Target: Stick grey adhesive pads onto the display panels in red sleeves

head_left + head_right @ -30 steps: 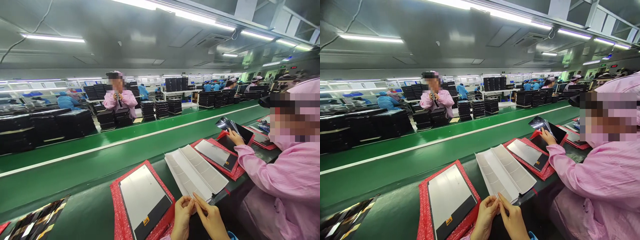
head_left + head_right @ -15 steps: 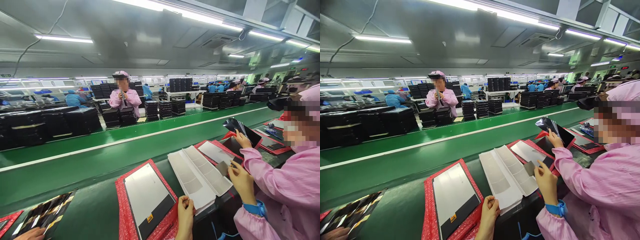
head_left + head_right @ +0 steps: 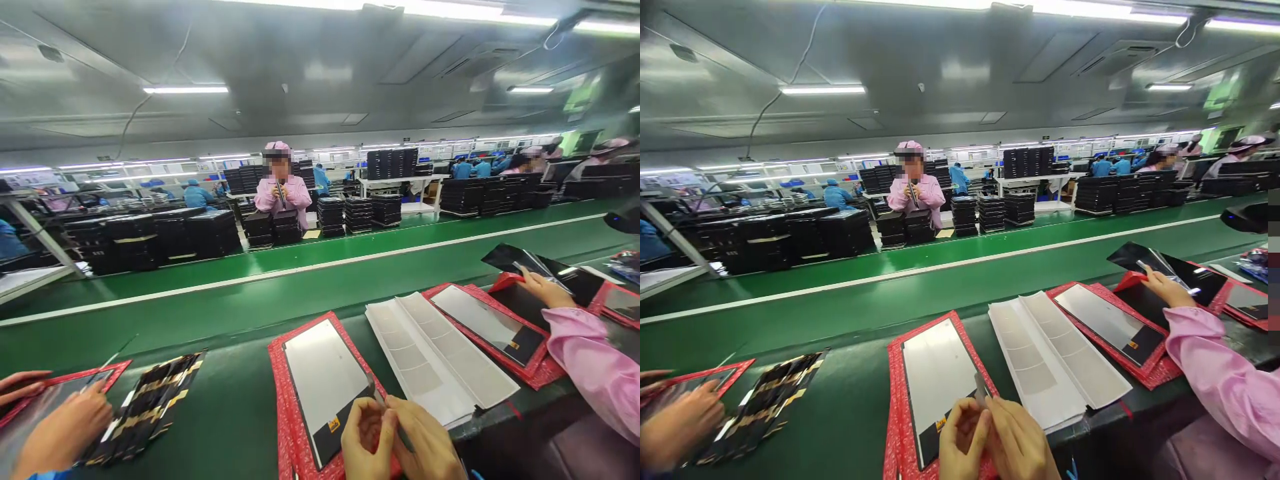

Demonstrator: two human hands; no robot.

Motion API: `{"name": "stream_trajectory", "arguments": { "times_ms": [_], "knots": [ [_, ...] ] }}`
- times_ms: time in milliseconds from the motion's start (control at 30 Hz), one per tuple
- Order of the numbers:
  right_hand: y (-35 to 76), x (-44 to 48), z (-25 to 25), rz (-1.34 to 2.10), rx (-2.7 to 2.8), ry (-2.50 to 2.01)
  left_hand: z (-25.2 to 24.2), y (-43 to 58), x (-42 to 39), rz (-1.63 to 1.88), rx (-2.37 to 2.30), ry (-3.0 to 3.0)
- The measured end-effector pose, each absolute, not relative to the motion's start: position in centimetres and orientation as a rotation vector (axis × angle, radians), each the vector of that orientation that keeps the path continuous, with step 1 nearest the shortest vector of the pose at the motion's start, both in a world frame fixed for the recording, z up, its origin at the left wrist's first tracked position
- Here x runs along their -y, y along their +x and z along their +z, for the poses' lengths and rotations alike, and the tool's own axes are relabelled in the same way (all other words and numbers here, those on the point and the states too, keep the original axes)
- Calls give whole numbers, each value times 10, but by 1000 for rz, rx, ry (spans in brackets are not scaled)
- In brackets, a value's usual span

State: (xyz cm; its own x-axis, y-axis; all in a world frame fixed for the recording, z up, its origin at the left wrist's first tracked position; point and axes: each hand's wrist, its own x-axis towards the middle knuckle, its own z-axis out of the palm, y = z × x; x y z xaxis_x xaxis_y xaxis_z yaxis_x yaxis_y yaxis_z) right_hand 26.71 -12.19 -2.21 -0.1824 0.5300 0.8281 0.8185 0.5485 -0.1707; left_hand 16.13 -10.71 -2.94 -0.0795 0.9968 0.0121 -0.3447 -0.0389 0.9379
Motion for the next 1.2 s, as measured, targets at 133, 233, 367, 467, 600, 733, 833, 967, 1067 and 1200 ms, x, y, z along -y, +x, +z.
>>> {"name": "stream_trajectory", "arguments": {
  "times_ms": [133,233,367,467,600,733,833,967,1067,1200],
  "knots": [
    [258,112,-26,-283,1996,-1040,-35,131,103,1467,-1050,903],
    [256,105,-32,-72,2003,-1068,-41,111,100,1447,-1108,1002],
    [245,93,-38,110,1692,-1216,-50,91,98,1320,-1253,1251],
    [239,84,-33,288,1591,-1272,-55,84,97,1247,-1328,1386],
    [246,79,-21,471,1586,-1259,-55,77,93,1236,-1377,1434],
    [263,78,-14,629,1667,-1254,-55,70,88,1172,-1447,1429],
    [273,73,-14,688,1734,-1297,-54,69,86,1120,-1517,1454],
    [277,64,-18,749,1721,-1386,-52,73,85,1114,-1552,1439],
    [278,59,-22,854,1769,-1350,-53,76,85,1074,-1563,1468],
    [281,58,-31,932,1848,-1286,-54,77,85,1023,-1573,1554]
  ]
}}
